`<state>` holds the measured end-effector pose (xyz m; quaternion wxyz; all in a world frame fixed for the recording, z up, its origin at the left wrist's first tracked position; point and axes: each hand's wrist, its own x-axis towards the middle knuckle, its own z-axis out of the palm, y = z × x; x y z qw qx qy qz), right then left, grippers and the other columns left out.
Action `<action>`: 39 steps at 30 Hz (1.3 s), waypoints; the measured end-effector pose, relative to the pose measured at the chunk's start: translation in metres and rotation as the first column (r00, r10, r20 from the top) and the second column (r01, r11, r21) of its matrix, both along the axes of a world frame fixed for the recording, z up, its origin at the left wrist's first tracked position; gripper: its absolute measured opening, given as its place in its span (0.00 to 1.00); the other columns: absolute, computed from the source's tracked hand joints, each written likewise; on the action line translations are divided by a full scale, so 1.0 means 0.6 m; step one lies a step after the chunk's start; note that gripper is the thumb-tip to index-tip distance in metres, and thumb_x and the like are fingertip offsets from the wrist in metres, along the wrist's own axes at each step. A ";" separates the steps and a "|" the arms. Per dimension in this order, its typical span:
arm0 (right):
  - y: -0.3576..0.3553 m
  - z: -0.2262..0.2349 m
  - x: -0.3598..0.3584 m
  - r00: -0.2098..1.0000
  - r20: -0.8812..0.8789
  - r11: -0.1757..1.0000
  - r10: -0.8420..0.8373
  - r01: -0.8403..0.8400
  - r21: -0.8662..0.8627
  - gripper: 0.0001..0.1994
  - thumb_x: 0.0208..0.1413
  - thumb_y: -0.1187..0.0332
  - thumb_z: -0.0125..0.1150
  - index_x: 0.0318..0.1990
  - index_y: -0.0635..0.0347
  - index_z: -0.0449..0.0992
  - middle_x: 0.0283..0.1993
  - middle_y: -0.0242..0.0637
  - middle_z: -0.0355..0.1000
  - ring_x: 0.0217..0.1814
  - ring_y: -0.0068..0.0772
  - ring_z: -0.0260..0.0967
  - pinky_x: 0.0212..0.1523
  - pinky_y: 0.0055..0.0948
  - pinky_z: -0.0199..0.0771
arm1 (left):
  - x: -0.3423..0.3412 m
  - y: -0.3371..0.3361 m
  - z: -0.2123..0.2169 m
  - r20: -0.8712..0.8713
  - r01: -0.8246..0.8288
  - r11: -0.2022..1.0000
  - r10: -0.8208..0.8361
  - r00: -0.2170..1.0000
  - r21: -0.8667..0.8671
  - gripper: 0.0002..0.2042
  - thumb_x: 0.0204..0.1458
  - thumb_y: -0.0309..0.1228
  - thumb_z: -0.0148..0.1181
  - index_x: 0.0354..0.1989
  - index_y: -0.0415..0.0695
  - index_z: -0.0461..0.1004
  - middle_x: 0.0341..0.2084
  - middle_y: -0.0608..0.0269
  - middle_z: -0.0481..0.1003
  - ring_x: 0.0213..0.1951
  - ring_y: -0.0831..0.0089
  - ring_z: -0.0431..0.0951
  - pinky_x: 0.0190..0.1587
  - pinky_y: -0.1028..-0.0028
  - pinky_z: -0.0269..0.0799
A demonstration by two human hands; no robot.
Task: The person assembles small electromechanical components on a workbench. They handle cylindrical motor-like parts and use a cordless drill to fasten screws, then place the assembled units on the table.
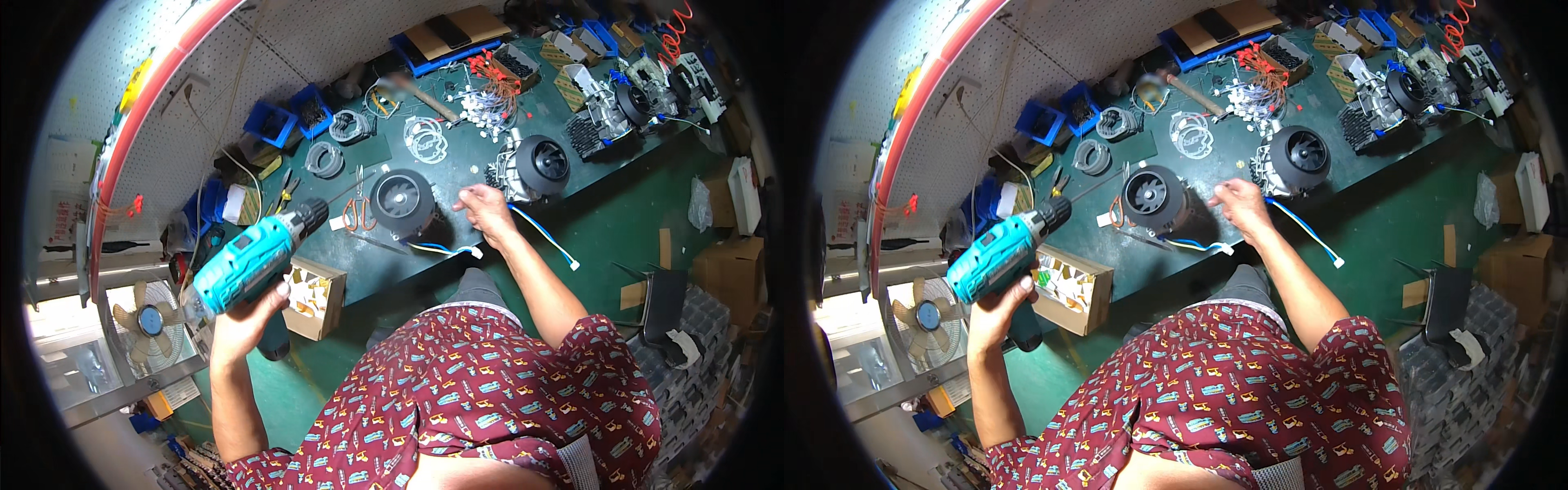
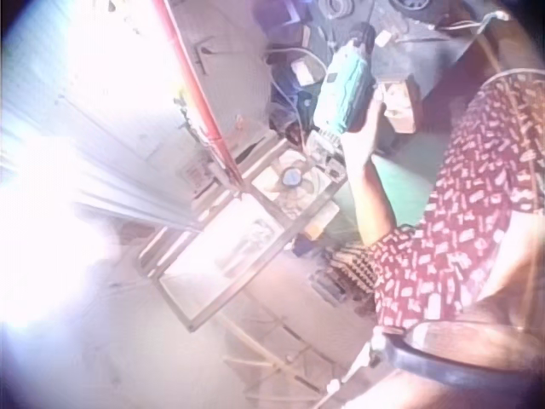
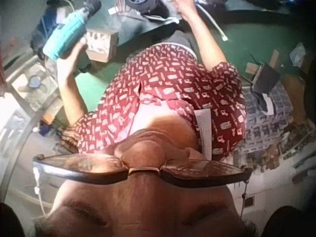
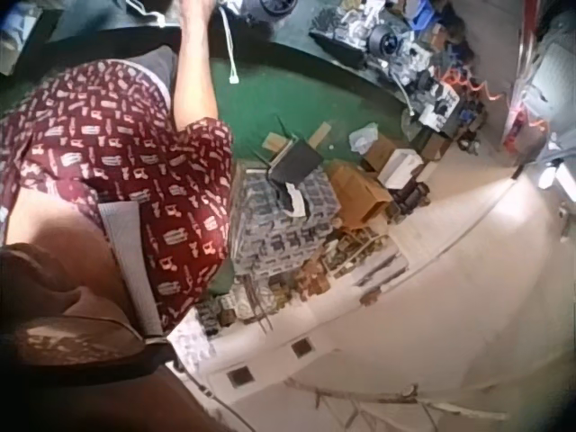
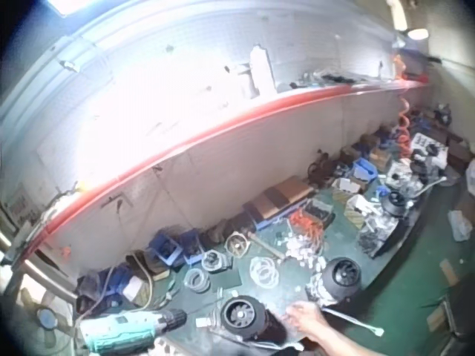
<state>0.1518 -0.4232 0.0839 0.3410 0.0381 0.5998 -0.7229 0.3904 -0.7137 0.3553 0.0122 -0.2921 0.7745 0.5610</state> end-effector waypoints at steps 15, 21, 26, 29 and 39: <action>-0.095 -0.020 0.242 0.783 0.593 0.836 0.190 0.188 -0.516 0.06 0.66 0.67 0.63 0.44 0.59 0.76 0.40 0.31 0.75 0.23 0.11 0.56 0.17 0.12 0.53 | 0.194 -0.002 -0.124 0.101 -0.096 0.955 0.070 0.992 0.280 0.21 0.50 0.29 0.70 0.54 0.40 0.75 0.41 0.57 0.80 0.31 0.68 0.81 0.37 0.68 0.79; -0.142 -0.003 0.245 0.764 0.619 0.817 0.182 0.232 -0.527 0.09 0.68 0.63 0.61 0.43 0.59 0.76 0.35 0.27 0.69 0.23 0.12 0.55 0.17 0.12 0.50 | 0.193 -0.008 -0.132 0.070 -0.045 0.967 0.029 0.997 0.249 0.20 0.51 0.28 0.68 0.53 0.39 0.76 0.40 0.58 0.80 0.31 0.69 0.81 0.38 0.69 0.79; -0.144 -0.014 0.231 0.704 0.661 0.817 0.260 0.204 -0.539 0.08 0.68 0.64 0.61 0.43 0.59 0.74 0.35 0.28 0.69 0.23 0.12 0.55 0.16 0.12 0.50 | 0.212 -0.044 -0.154 -0.011 0.234 0.968 -0.236 0.972 -0.087 0.15 0.54 0.26 0.70 0.49 0.40 0.79 0.37 0.61 0.81 0.35 0.72 0.81 0.41 0.69 0.79; -0.144 -0.015 0.224 0.693 0.670 0.782 0.268 0.249 -0.571 0.08 0.68 0.64 0.61 0.43 0.60 0.74 0.37 0.29 0.69 0.23 0.11 0.55 0.15 0.12 0.51 | 0.214 -0.047 -0.164 -0.044 0.329 0.915 -0.348 0.937 -0.235 0.14 0.53 0.27 0.73 0.48 0.41 0.80 0.37 0.65 0.81 0.39 0.72 0.81 0.44 0.70 0.78; -0.142 -0.016 0.222 0.709 0.627 0.734 0.324 0.229 -0.639 0.08 0.68 0.67 0.60 0.46 0.62 0.75 0.37 0.29 0.71 0.23 0.12 0.56 0.17 0.12 0.53 | 0.199 -0.053 -0.159 0.034 0.245 0.969 -0.244 0.969 -0.030 0.13 0.56 0.26 0.68 0.48 0.38 0.78 0.33 0.63 0.80 0.34 0.74 0.80 0.40 0.71 0.78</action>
